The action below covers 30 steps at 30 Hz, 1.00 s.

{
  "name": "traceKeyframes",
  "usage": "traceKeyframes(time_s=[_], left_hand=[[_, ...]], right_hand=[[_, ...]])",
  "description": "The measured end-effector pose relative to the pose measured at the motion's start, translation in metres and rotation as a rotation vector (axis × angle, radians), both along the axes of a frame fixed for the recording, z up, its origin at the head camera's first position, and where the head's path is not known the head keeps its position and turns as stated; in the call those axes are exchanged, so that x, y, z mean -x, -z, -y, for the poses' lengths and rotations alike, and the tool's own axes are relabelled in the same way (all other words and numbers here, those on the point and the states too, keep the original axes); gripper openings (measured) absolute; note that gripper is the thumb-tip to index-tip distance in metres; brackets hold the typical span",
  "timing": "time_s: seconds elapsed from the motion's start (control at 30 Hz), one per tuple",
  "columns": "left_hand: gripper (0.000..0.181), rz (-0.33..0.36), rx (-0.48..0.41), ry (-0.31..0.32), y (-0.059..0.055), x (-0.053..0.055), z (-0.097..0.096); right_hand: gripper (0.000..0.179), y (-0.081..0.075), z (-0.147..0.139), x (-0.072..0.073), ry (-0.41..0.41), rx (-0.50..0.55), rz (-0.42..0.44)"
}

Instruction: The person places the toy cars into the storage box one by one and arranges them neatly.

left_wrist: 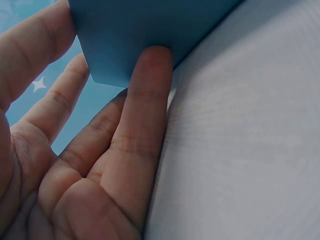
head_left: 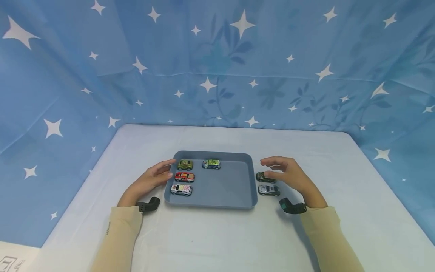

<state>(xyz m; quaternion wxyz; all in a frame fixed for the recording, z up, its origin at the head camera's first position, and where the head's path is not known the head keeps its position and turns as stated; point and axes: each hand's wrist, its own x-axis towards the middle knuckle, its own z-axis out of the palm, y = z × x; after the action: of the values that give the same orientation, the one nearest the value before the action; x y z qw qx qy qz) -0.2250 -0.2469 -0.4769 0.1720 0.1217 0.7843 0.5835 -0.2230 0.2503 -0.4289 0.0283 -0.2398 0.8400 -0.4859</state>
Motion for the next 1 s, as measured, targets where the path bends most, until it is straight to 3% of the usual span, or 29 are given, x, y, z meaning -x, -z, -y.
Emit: traceKeyframes(time_s=[0.7, 1.0], left_hand=[[0.066, 0.004, 0.020, 0.001, -0.002, -0.002, 0.001], [0.065, 0.010, 0.012, 0.003, -0.001, -0.001, -0.001]], right_hand=[[0.040, 0.023, -0.017, 0.009, 0.048, -0.052, 0.163], [0.043, 0.029, -0.016, 0.009, 0.112, -0.154, 0.195]])
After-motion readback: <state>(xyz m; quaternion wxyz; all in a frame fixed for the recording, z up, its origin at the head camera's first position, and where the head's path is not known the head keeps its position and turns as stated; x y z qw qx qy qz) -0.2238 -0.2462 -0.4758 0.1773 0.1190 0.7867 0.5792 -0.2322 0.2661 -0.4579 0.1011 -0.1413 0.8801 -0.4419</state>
